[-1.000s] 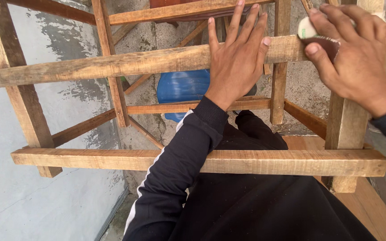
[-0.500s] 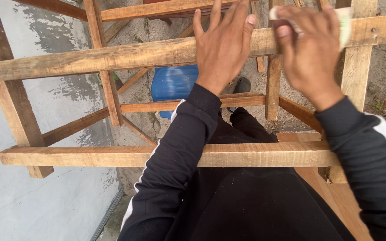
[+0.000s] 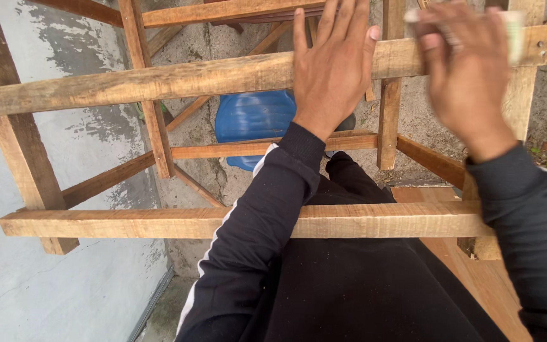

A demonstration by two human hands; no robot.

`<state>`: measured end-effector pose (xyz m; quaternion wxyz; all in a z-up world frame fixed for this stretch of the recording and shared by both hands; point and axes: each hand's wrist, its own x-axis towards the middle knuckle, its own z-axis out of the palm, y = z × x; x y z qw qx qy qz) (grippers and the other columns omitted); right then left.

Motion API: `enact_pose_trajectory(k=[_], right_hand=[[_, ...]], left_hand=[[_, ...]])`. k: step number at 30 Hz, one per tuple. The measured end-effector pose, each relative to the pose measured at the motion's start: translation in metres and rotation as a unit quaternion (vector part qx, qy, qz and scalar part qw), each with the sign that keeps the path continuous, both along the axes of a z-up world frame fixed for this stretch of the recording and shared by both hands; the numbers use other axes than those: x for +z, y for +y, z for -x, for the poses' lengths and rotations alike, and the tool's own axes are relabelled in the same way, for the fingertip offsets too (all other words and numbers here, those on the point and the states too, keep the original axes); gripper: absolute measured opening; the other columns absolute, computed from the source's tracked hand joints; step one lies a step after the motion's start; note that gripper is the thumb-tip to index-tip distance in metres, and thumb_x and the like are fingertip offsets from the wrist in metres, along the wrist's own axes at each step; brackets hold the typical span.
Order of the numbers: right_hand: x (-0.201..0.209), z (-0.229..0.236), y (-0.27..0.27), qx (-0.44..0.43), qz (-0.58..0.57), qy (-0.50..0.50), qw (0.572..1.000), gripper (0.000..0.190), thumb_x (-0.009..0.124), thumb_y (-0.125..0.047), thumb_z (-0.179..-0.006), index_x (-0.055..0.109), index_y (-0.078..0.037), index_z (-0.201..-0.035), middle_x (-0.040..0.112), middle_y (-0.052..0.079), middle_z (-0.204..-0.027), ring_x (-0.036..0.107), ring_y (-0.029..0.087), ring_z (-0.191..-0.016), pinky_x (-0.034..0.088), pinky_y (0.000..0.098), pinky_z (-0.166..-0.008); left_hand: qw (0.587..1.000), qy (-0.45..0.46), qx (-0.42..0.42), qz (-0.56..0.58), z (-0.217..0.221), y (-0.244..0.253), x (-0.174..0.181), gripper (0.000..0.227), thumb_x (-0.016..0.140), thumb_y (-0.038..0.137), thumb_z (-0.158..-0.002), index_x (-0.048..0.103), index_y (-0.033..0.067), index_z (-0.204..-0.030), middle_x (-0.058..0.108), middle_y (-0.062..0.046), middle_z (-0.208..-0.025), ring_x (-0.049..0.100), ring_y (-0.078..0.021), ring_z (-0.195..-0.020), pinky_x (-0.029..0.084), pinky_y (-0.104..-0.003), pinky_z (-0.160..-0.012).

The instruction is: The person sands the horizontal and vertical wooden beams of a large frame by hand using a piece of sandpaper.

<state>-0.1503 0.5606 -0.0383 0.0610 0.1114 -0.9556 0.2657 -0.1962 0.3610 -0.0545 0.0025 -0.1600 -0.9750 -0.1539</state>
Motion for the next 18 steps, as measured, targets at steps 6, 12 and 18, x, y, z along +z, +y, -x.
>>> enact_pose_trajectory(k=[6,12,18], right_hand=[[-0.012,0.0,-0.019,-0.139,0.001,-0.059,0.989,0.036,0.042,-0.026,-0.123,0.067,-0.009,-0.142,0.065,0.019,-0.135,0.054,0.032,-0.136,0.025,0.0524,-0.132],[-0.009,0.001,0.013,-0.072,-0.046,0.012,0.996,0.04,0.037,-0.02,-0.118,0.066,0.001,-0.134,0.062,0.028,-0.141,0.052,0.041,-0.134,0.02,0.0527,-0.118],[-0.039,-0.005,-0.011,-0.075,-0.04,0.004,0.996,0.039,0.036,-0.025,-0.123,0.065,-0.001,-0.134,0.066,0.019,-0.141,0.054,0.033,-0.146,0.02,0.0505,-0.13]], left_hand=[[0.999,-0.016,-0.005,-0.039,0.002,0.001,-0.008,0.053,0.03,0.041,-0.111,0.051,0.0122,-0.149,0.057,-0.004,-0.153,0.047,-0.024,-0.148,0.033,-0.054,-0.123],[0.998,-0.019,-0.009,-0.055,0.007,-0.003,-0.014,0.055,0.029,0.044,-0.109,0.06,0.0117,-0.141,0.057,-0.008,-0.151,0.046,-0.026,-0.148,0.031,-0.056,-0.124],[0.998,-0.034,-0.015,-0.048,0.011,0.003,-0.014,0.053,0.03,0.042,-0.106,0.065,0.0132,-0.133,0.059,-0.007,-0.147,0.04,-0.0262,-0.148,0.018,-0.067,-0.124]])
